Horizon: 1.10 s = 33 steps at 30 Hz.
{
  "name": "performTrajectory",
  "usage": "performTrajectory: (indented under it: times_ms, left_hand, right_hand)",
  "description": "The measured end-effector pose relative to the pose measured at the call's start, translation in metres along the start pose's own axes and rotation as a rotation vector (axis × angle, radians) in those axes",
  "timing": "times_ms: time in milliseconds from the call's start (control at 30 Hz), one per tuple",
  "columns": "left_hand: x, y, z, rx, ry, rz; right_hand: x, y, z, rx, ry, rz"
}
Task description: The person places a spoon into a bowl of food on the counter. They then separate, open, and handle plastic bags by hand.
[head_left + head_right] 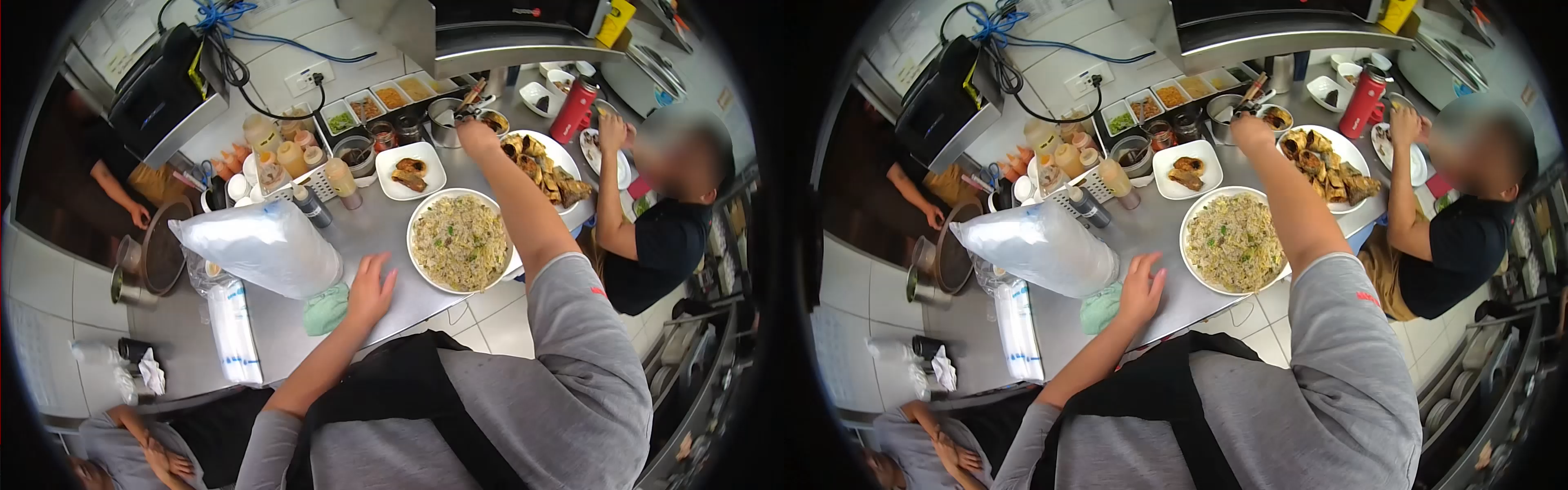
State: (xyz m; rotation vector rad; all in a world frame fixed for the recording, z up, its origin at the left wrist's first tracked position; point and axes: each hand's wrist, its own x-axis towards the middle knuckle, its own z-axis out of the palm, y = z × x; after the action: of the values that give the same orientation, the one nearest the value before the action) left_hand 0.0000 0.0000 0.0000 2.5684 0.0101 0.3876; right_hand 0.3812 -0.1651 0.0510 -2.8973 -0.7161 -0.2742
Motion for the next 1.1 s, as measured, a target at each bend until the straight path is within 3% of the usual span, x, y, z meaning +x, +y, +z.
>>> performTrajectory:
  times_ms: [67,100,167,300,400,500,567,633,700,733,767,833,867,900,967,1000,1067,1100]
  left_hand:
    - [0.02,0.03,0.001,-0.369,-0.067,-0.349]
    - [0.064,0.026,0.013,-0.394,-0.012,-0.316]
    - [0.075,0.026,0.028,-0.311,-0.038,-0.257]
    - [0.078,0.014,0.051,-0.481,-0.149,-0.411]
    - [0.061,0.019,0.053,-0.542,-0.14,-0.419]
    - [0.025,0.042,0.044,-0.748,-0.162,-0.616]
    - [-0.009,0.045,0.061,-0.997,0.026,-0.696]
    - [-0.026,0.06,0.048,-1.134,0.0,-0.801]
    - [-0.037,0.054,0.036,-1.026,0.02,-0.728]
    - [-0.042,0.035,0.045,-0.829,0.137,-0.555]
    - [-0.042,0.028,0.039,-0.827,0.143,-0.564]
    - [-0.024,0.012,0.024,-0.396,0.169,-0.707]
    - [-0.014,0.001,0.022,-0.39,0.213,-0.625]
    - [-0.002,-0.012,0.024,-0.384,0.255,-0.542]
    - [0.02,-0.045,0.035,-0.391,0.301,-0.467]
    - [0.028,-0.048,0.034,-0.389,0.296,-0.469]
    - [0.044,-0.047,0.031,-0.627,0.293,-0.562]
    - [0.045,-0.043,0.03,-0.629,0.293,-0.557]
  right_hand:
    - [-0.01,-0.002,-0.023,-0.172,0.037,-0.185]
    - [0.016,0.003,-0.061,-0.215,0.086,-0.206]
    - [0.002,0.001,-0.086,-0.204,0.166,-0.226]
    - [-0.012,0.014,-0.096,-0.012,0.354,-0.19]
    - [-0.035,0.023,-0.088,-0.048,0.318,-0.182]
    - [-0.045,0.049,-0.052,-0.07,0.227,-0.211]
    - [-0.063,0.054,-0.048,0.198,0.486,-0.148]
    - [-0.099,0.045,-0.061,0.959,0.208,0.297]
    - [-0.138,0.046,-0.062,1.69,-0.238,0.503]
    - [-0.157,0.035,-0.065,1.697,-0.264,0.584]
    - [-0.176,0.023,-0.065,1.701,-0.291,0.669]
    - [-0.202,0.031,-0.056,1.431,-0.518,0.385]
    - [-0.205,0.028,-0.043,1.206,-0.455,0.289]
    - [-0.207,0.018,-0.045,1.205,-0.467,0.29]
    - [-0.211,-0.016,-0.054,0.398,0.054,-0.24]
    - [-0.208,-0.029,-0.052,0.401,0.051,-0.236]
    - [-0.195,-0.047,-0.053,0.011,0.066,-0.443]
    - [-0.192,-0.048,-0.053,0.008,0.069,-0.44]
